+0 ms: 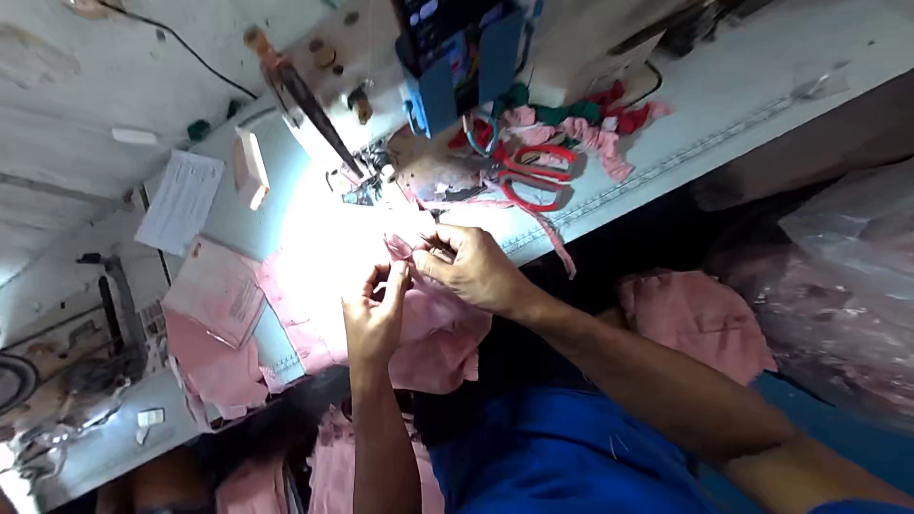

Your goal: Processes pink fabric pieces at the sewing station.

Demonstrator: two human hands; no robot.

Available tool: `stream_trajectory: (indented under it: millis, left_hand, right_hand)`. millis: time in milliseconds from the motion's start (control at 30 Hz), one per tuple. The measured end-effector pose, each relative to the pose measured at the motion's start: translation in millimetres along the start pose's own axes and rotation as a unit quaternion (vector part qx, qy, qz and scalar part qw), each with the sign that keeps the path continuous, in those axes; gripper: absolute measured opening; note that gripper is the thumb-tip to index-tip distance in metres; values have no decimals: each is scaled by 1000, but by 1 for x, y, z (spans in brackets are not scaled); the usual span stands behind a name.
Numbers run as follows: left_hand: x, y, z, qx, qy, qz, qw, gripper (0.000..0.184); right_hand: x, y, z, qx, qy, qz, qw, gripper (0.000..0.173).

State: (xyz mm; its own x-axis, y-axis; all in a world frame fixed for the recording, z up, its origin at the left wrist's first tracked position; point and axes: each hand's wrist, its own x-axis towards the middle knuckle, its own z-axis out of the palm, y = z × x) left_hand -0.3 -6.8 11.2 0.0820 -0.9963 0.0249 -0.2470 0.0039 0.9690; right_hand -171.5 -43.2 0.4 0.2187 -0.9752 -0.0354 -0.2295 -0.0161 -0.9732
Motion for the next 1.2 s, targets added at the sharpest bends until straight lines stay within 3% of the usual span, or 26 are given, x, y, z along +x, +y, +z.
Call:
stream_trajectory:
  millis: [133,267,833,933,1000,1100,1200]
  left_hand:
    - [2,-1,1,-21,1,-1,1000,13]
    - [3,-3,2,-25,-6,5,1000,14]
    - [3,0,7,-6,3,18,1000,15]
    - [4,0,6,-3,1,24,1000,17]
    - [4,-1,6,-8,0,25,1000,17]
    - [6,-1,5,-16,-6,24,1000,18]
    - [6,-2,4,-21,-9,26,999,17]
  right_hand:
    - [-18,-14,-3,-7,12,-55,998,28]
    - [-28,-16,-4,-60,-32,-43,997,21]
    - [-19,-13,3,-103,28,-27,994,13]
    - [-17,-10,2,-44,9,-3,999,11]
    - [-13,-8,1,82,-29,47,995,12]
    - [-9,-9,-1,276,-87,145,946,19]
    - [-9,-12,-3,296,-93,161,937,20]
